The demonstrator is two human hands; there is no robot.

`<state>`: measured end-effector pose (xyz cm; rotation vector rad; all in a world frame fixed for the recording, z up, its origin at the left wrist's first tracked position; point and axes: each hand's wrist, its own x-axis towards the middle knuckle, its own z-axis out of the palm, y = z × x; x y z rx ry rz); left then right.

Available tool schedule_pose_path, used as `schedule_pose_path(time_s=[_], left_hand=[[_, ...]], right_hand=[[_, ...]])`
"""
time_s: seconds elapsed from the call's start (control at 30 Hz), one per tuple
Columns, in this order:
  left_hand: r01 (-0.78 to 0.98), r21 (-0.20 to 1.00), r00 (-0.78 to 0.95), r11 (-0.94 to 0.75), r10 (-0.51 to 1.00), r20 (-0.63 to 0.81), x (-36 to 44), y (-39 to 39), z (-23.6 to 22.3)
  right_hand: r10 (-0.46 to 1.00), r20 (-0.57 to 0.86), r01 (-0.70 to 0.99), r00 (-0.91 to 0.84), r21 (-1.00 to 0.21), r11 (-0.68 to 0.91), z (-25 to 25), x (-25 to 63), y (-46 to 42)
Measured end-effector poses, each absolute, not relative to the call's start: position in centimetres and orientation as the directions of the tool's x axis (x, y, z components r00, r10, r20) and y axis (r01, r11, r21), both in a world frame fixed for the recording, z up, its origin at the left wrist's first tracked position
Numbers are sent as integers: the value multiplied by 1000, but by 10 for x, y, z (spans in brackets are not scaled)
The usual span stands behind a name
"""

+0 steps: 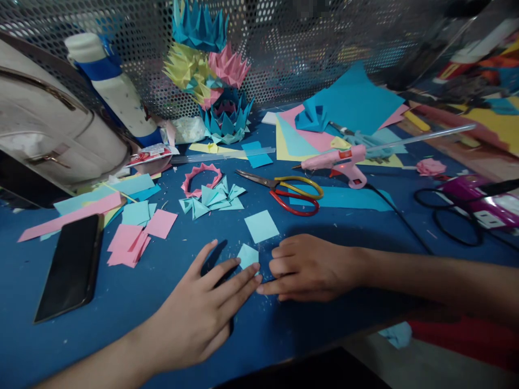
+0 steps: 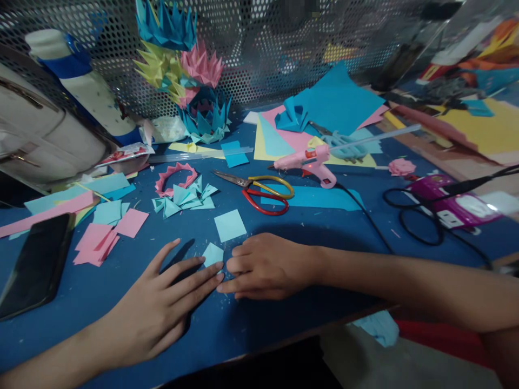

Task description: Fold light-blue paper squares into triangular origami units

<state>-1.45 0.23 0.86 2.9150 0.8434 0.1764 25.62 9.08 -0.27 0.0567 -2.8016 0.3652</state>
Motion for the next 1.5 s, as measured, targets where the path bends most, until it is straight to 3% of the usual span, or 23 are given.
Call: schedule_pose_path(time_s=[0.77, 1.13, 1.5], left_hand=[[546, 134, 822, -827, 559, 103, -12, -1, 10], [521, 73, 846, -850, 526, 83, -16, -2, 9], [529, 124, 833, -840, 541, 112, -16, -1, 5]], right_hand=[[32, 293, -29, -956, -201, 979, -4, 264, 100], [82, 257, 30, -963, -201, 979, -4, 263, 99], [124, 279, 118, -952, -40, 992, -3, 264, 108]])
